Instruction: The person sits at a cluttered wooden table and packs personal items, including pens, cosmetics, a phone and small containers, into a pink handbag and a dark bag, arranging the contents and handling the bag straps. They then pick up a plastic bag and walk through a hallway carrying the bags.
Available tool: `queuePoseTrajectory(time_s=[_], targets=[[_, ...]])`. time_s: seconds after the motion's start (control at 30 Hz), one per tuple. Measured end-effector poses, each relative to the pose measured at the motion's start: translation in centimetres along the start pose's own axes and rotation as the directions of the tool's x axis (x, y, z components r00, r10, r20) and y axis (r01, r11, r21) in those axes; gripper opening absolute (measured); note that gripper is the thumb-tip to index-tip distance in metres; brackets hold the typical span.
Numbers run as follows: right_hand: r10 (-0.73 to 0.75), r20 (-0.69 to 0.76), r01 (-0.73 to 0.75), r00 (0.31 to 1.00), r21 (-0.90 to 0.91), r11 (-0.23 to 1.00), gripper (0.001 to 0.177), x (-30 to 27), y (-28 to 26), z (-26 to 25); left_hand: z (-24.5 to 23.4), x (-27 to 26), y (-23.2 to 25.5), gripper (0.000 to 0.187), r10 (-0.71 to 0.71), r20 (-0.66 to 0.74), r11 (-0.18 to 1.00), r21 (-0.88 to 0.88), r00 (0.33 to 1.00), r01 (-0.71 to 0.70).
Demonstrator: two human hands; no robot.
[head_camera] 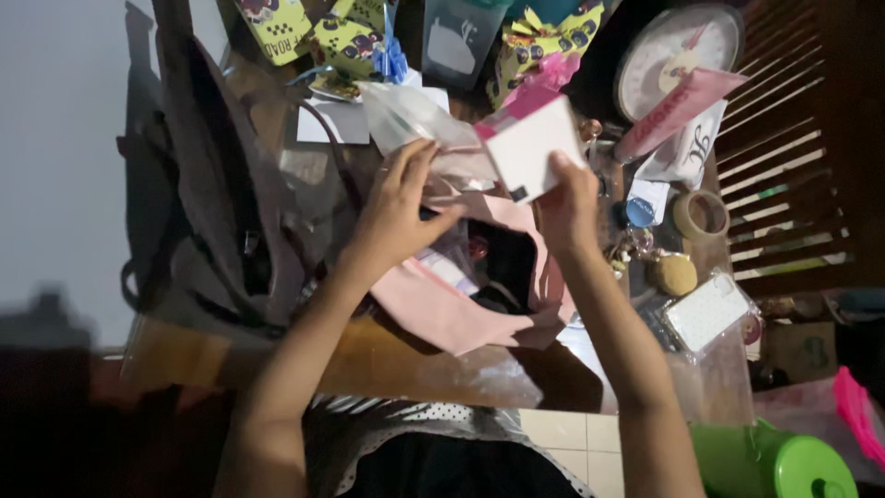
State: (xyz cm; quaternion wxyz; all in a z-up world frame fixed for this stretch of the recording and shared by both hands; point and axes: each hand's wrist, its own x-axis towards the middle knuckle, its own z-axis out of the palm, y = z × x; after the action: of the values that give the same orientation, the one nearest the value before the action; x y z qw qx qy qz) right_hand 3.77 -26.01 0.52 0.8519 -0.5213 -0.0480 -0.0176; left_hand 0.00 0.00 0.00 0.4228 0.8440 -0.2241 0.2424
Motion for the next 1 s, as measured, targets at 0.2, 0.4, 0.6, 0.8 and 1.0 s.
queuePoseTrajectory(time_s=[0.2, 0.4, 0.6, 0.8, 1.0], targets=[[-0.085, 0.174, 0.140, 0.981, -0.333, 0.932, 0.060, -3.9, -1.8, -0.1, 1.6, -2.9, -2.8, 0.025, -0.117, 0.138, 0.948, 0.312, 0.984, 0.069], [0.190, 0.411, 0.236, 0.892, -0.780, 0.580, 0.051, -5.9, -1.0, -0.7, 3.3, -3.4, -5.2, 0.008, -0.265, 0.272, 0.875, 0.471, 0.925, 0.112], [0.299, 0.296, 0.276, 0.907, -0.955, 0.109, 0.051, -6.8, 0.8, -1.0, 3.4, -4.1, -5.7, 0.031, -0.334, 0.366, 0.831, 0.550, 0.869, 0.088], [0.070, 0.200, 0.207, 0.977, -0.971, -0.118, 0.059, -7.2, 0.3, 1.0, 1.1, -3.7, -3.5, 0.077, -0.271, 0.356, 0.770, 0.638, 0.894, -0.021], [-0.044, 0.445, 0.407, 0.894, -0.850, -0.336, 0.040, -7.4, -3.0, 1.9, -3.3, -1.7, 1.1, 0.101, -0.241, 0.347, 0.793, 0.609, 0.906, -0.023]])
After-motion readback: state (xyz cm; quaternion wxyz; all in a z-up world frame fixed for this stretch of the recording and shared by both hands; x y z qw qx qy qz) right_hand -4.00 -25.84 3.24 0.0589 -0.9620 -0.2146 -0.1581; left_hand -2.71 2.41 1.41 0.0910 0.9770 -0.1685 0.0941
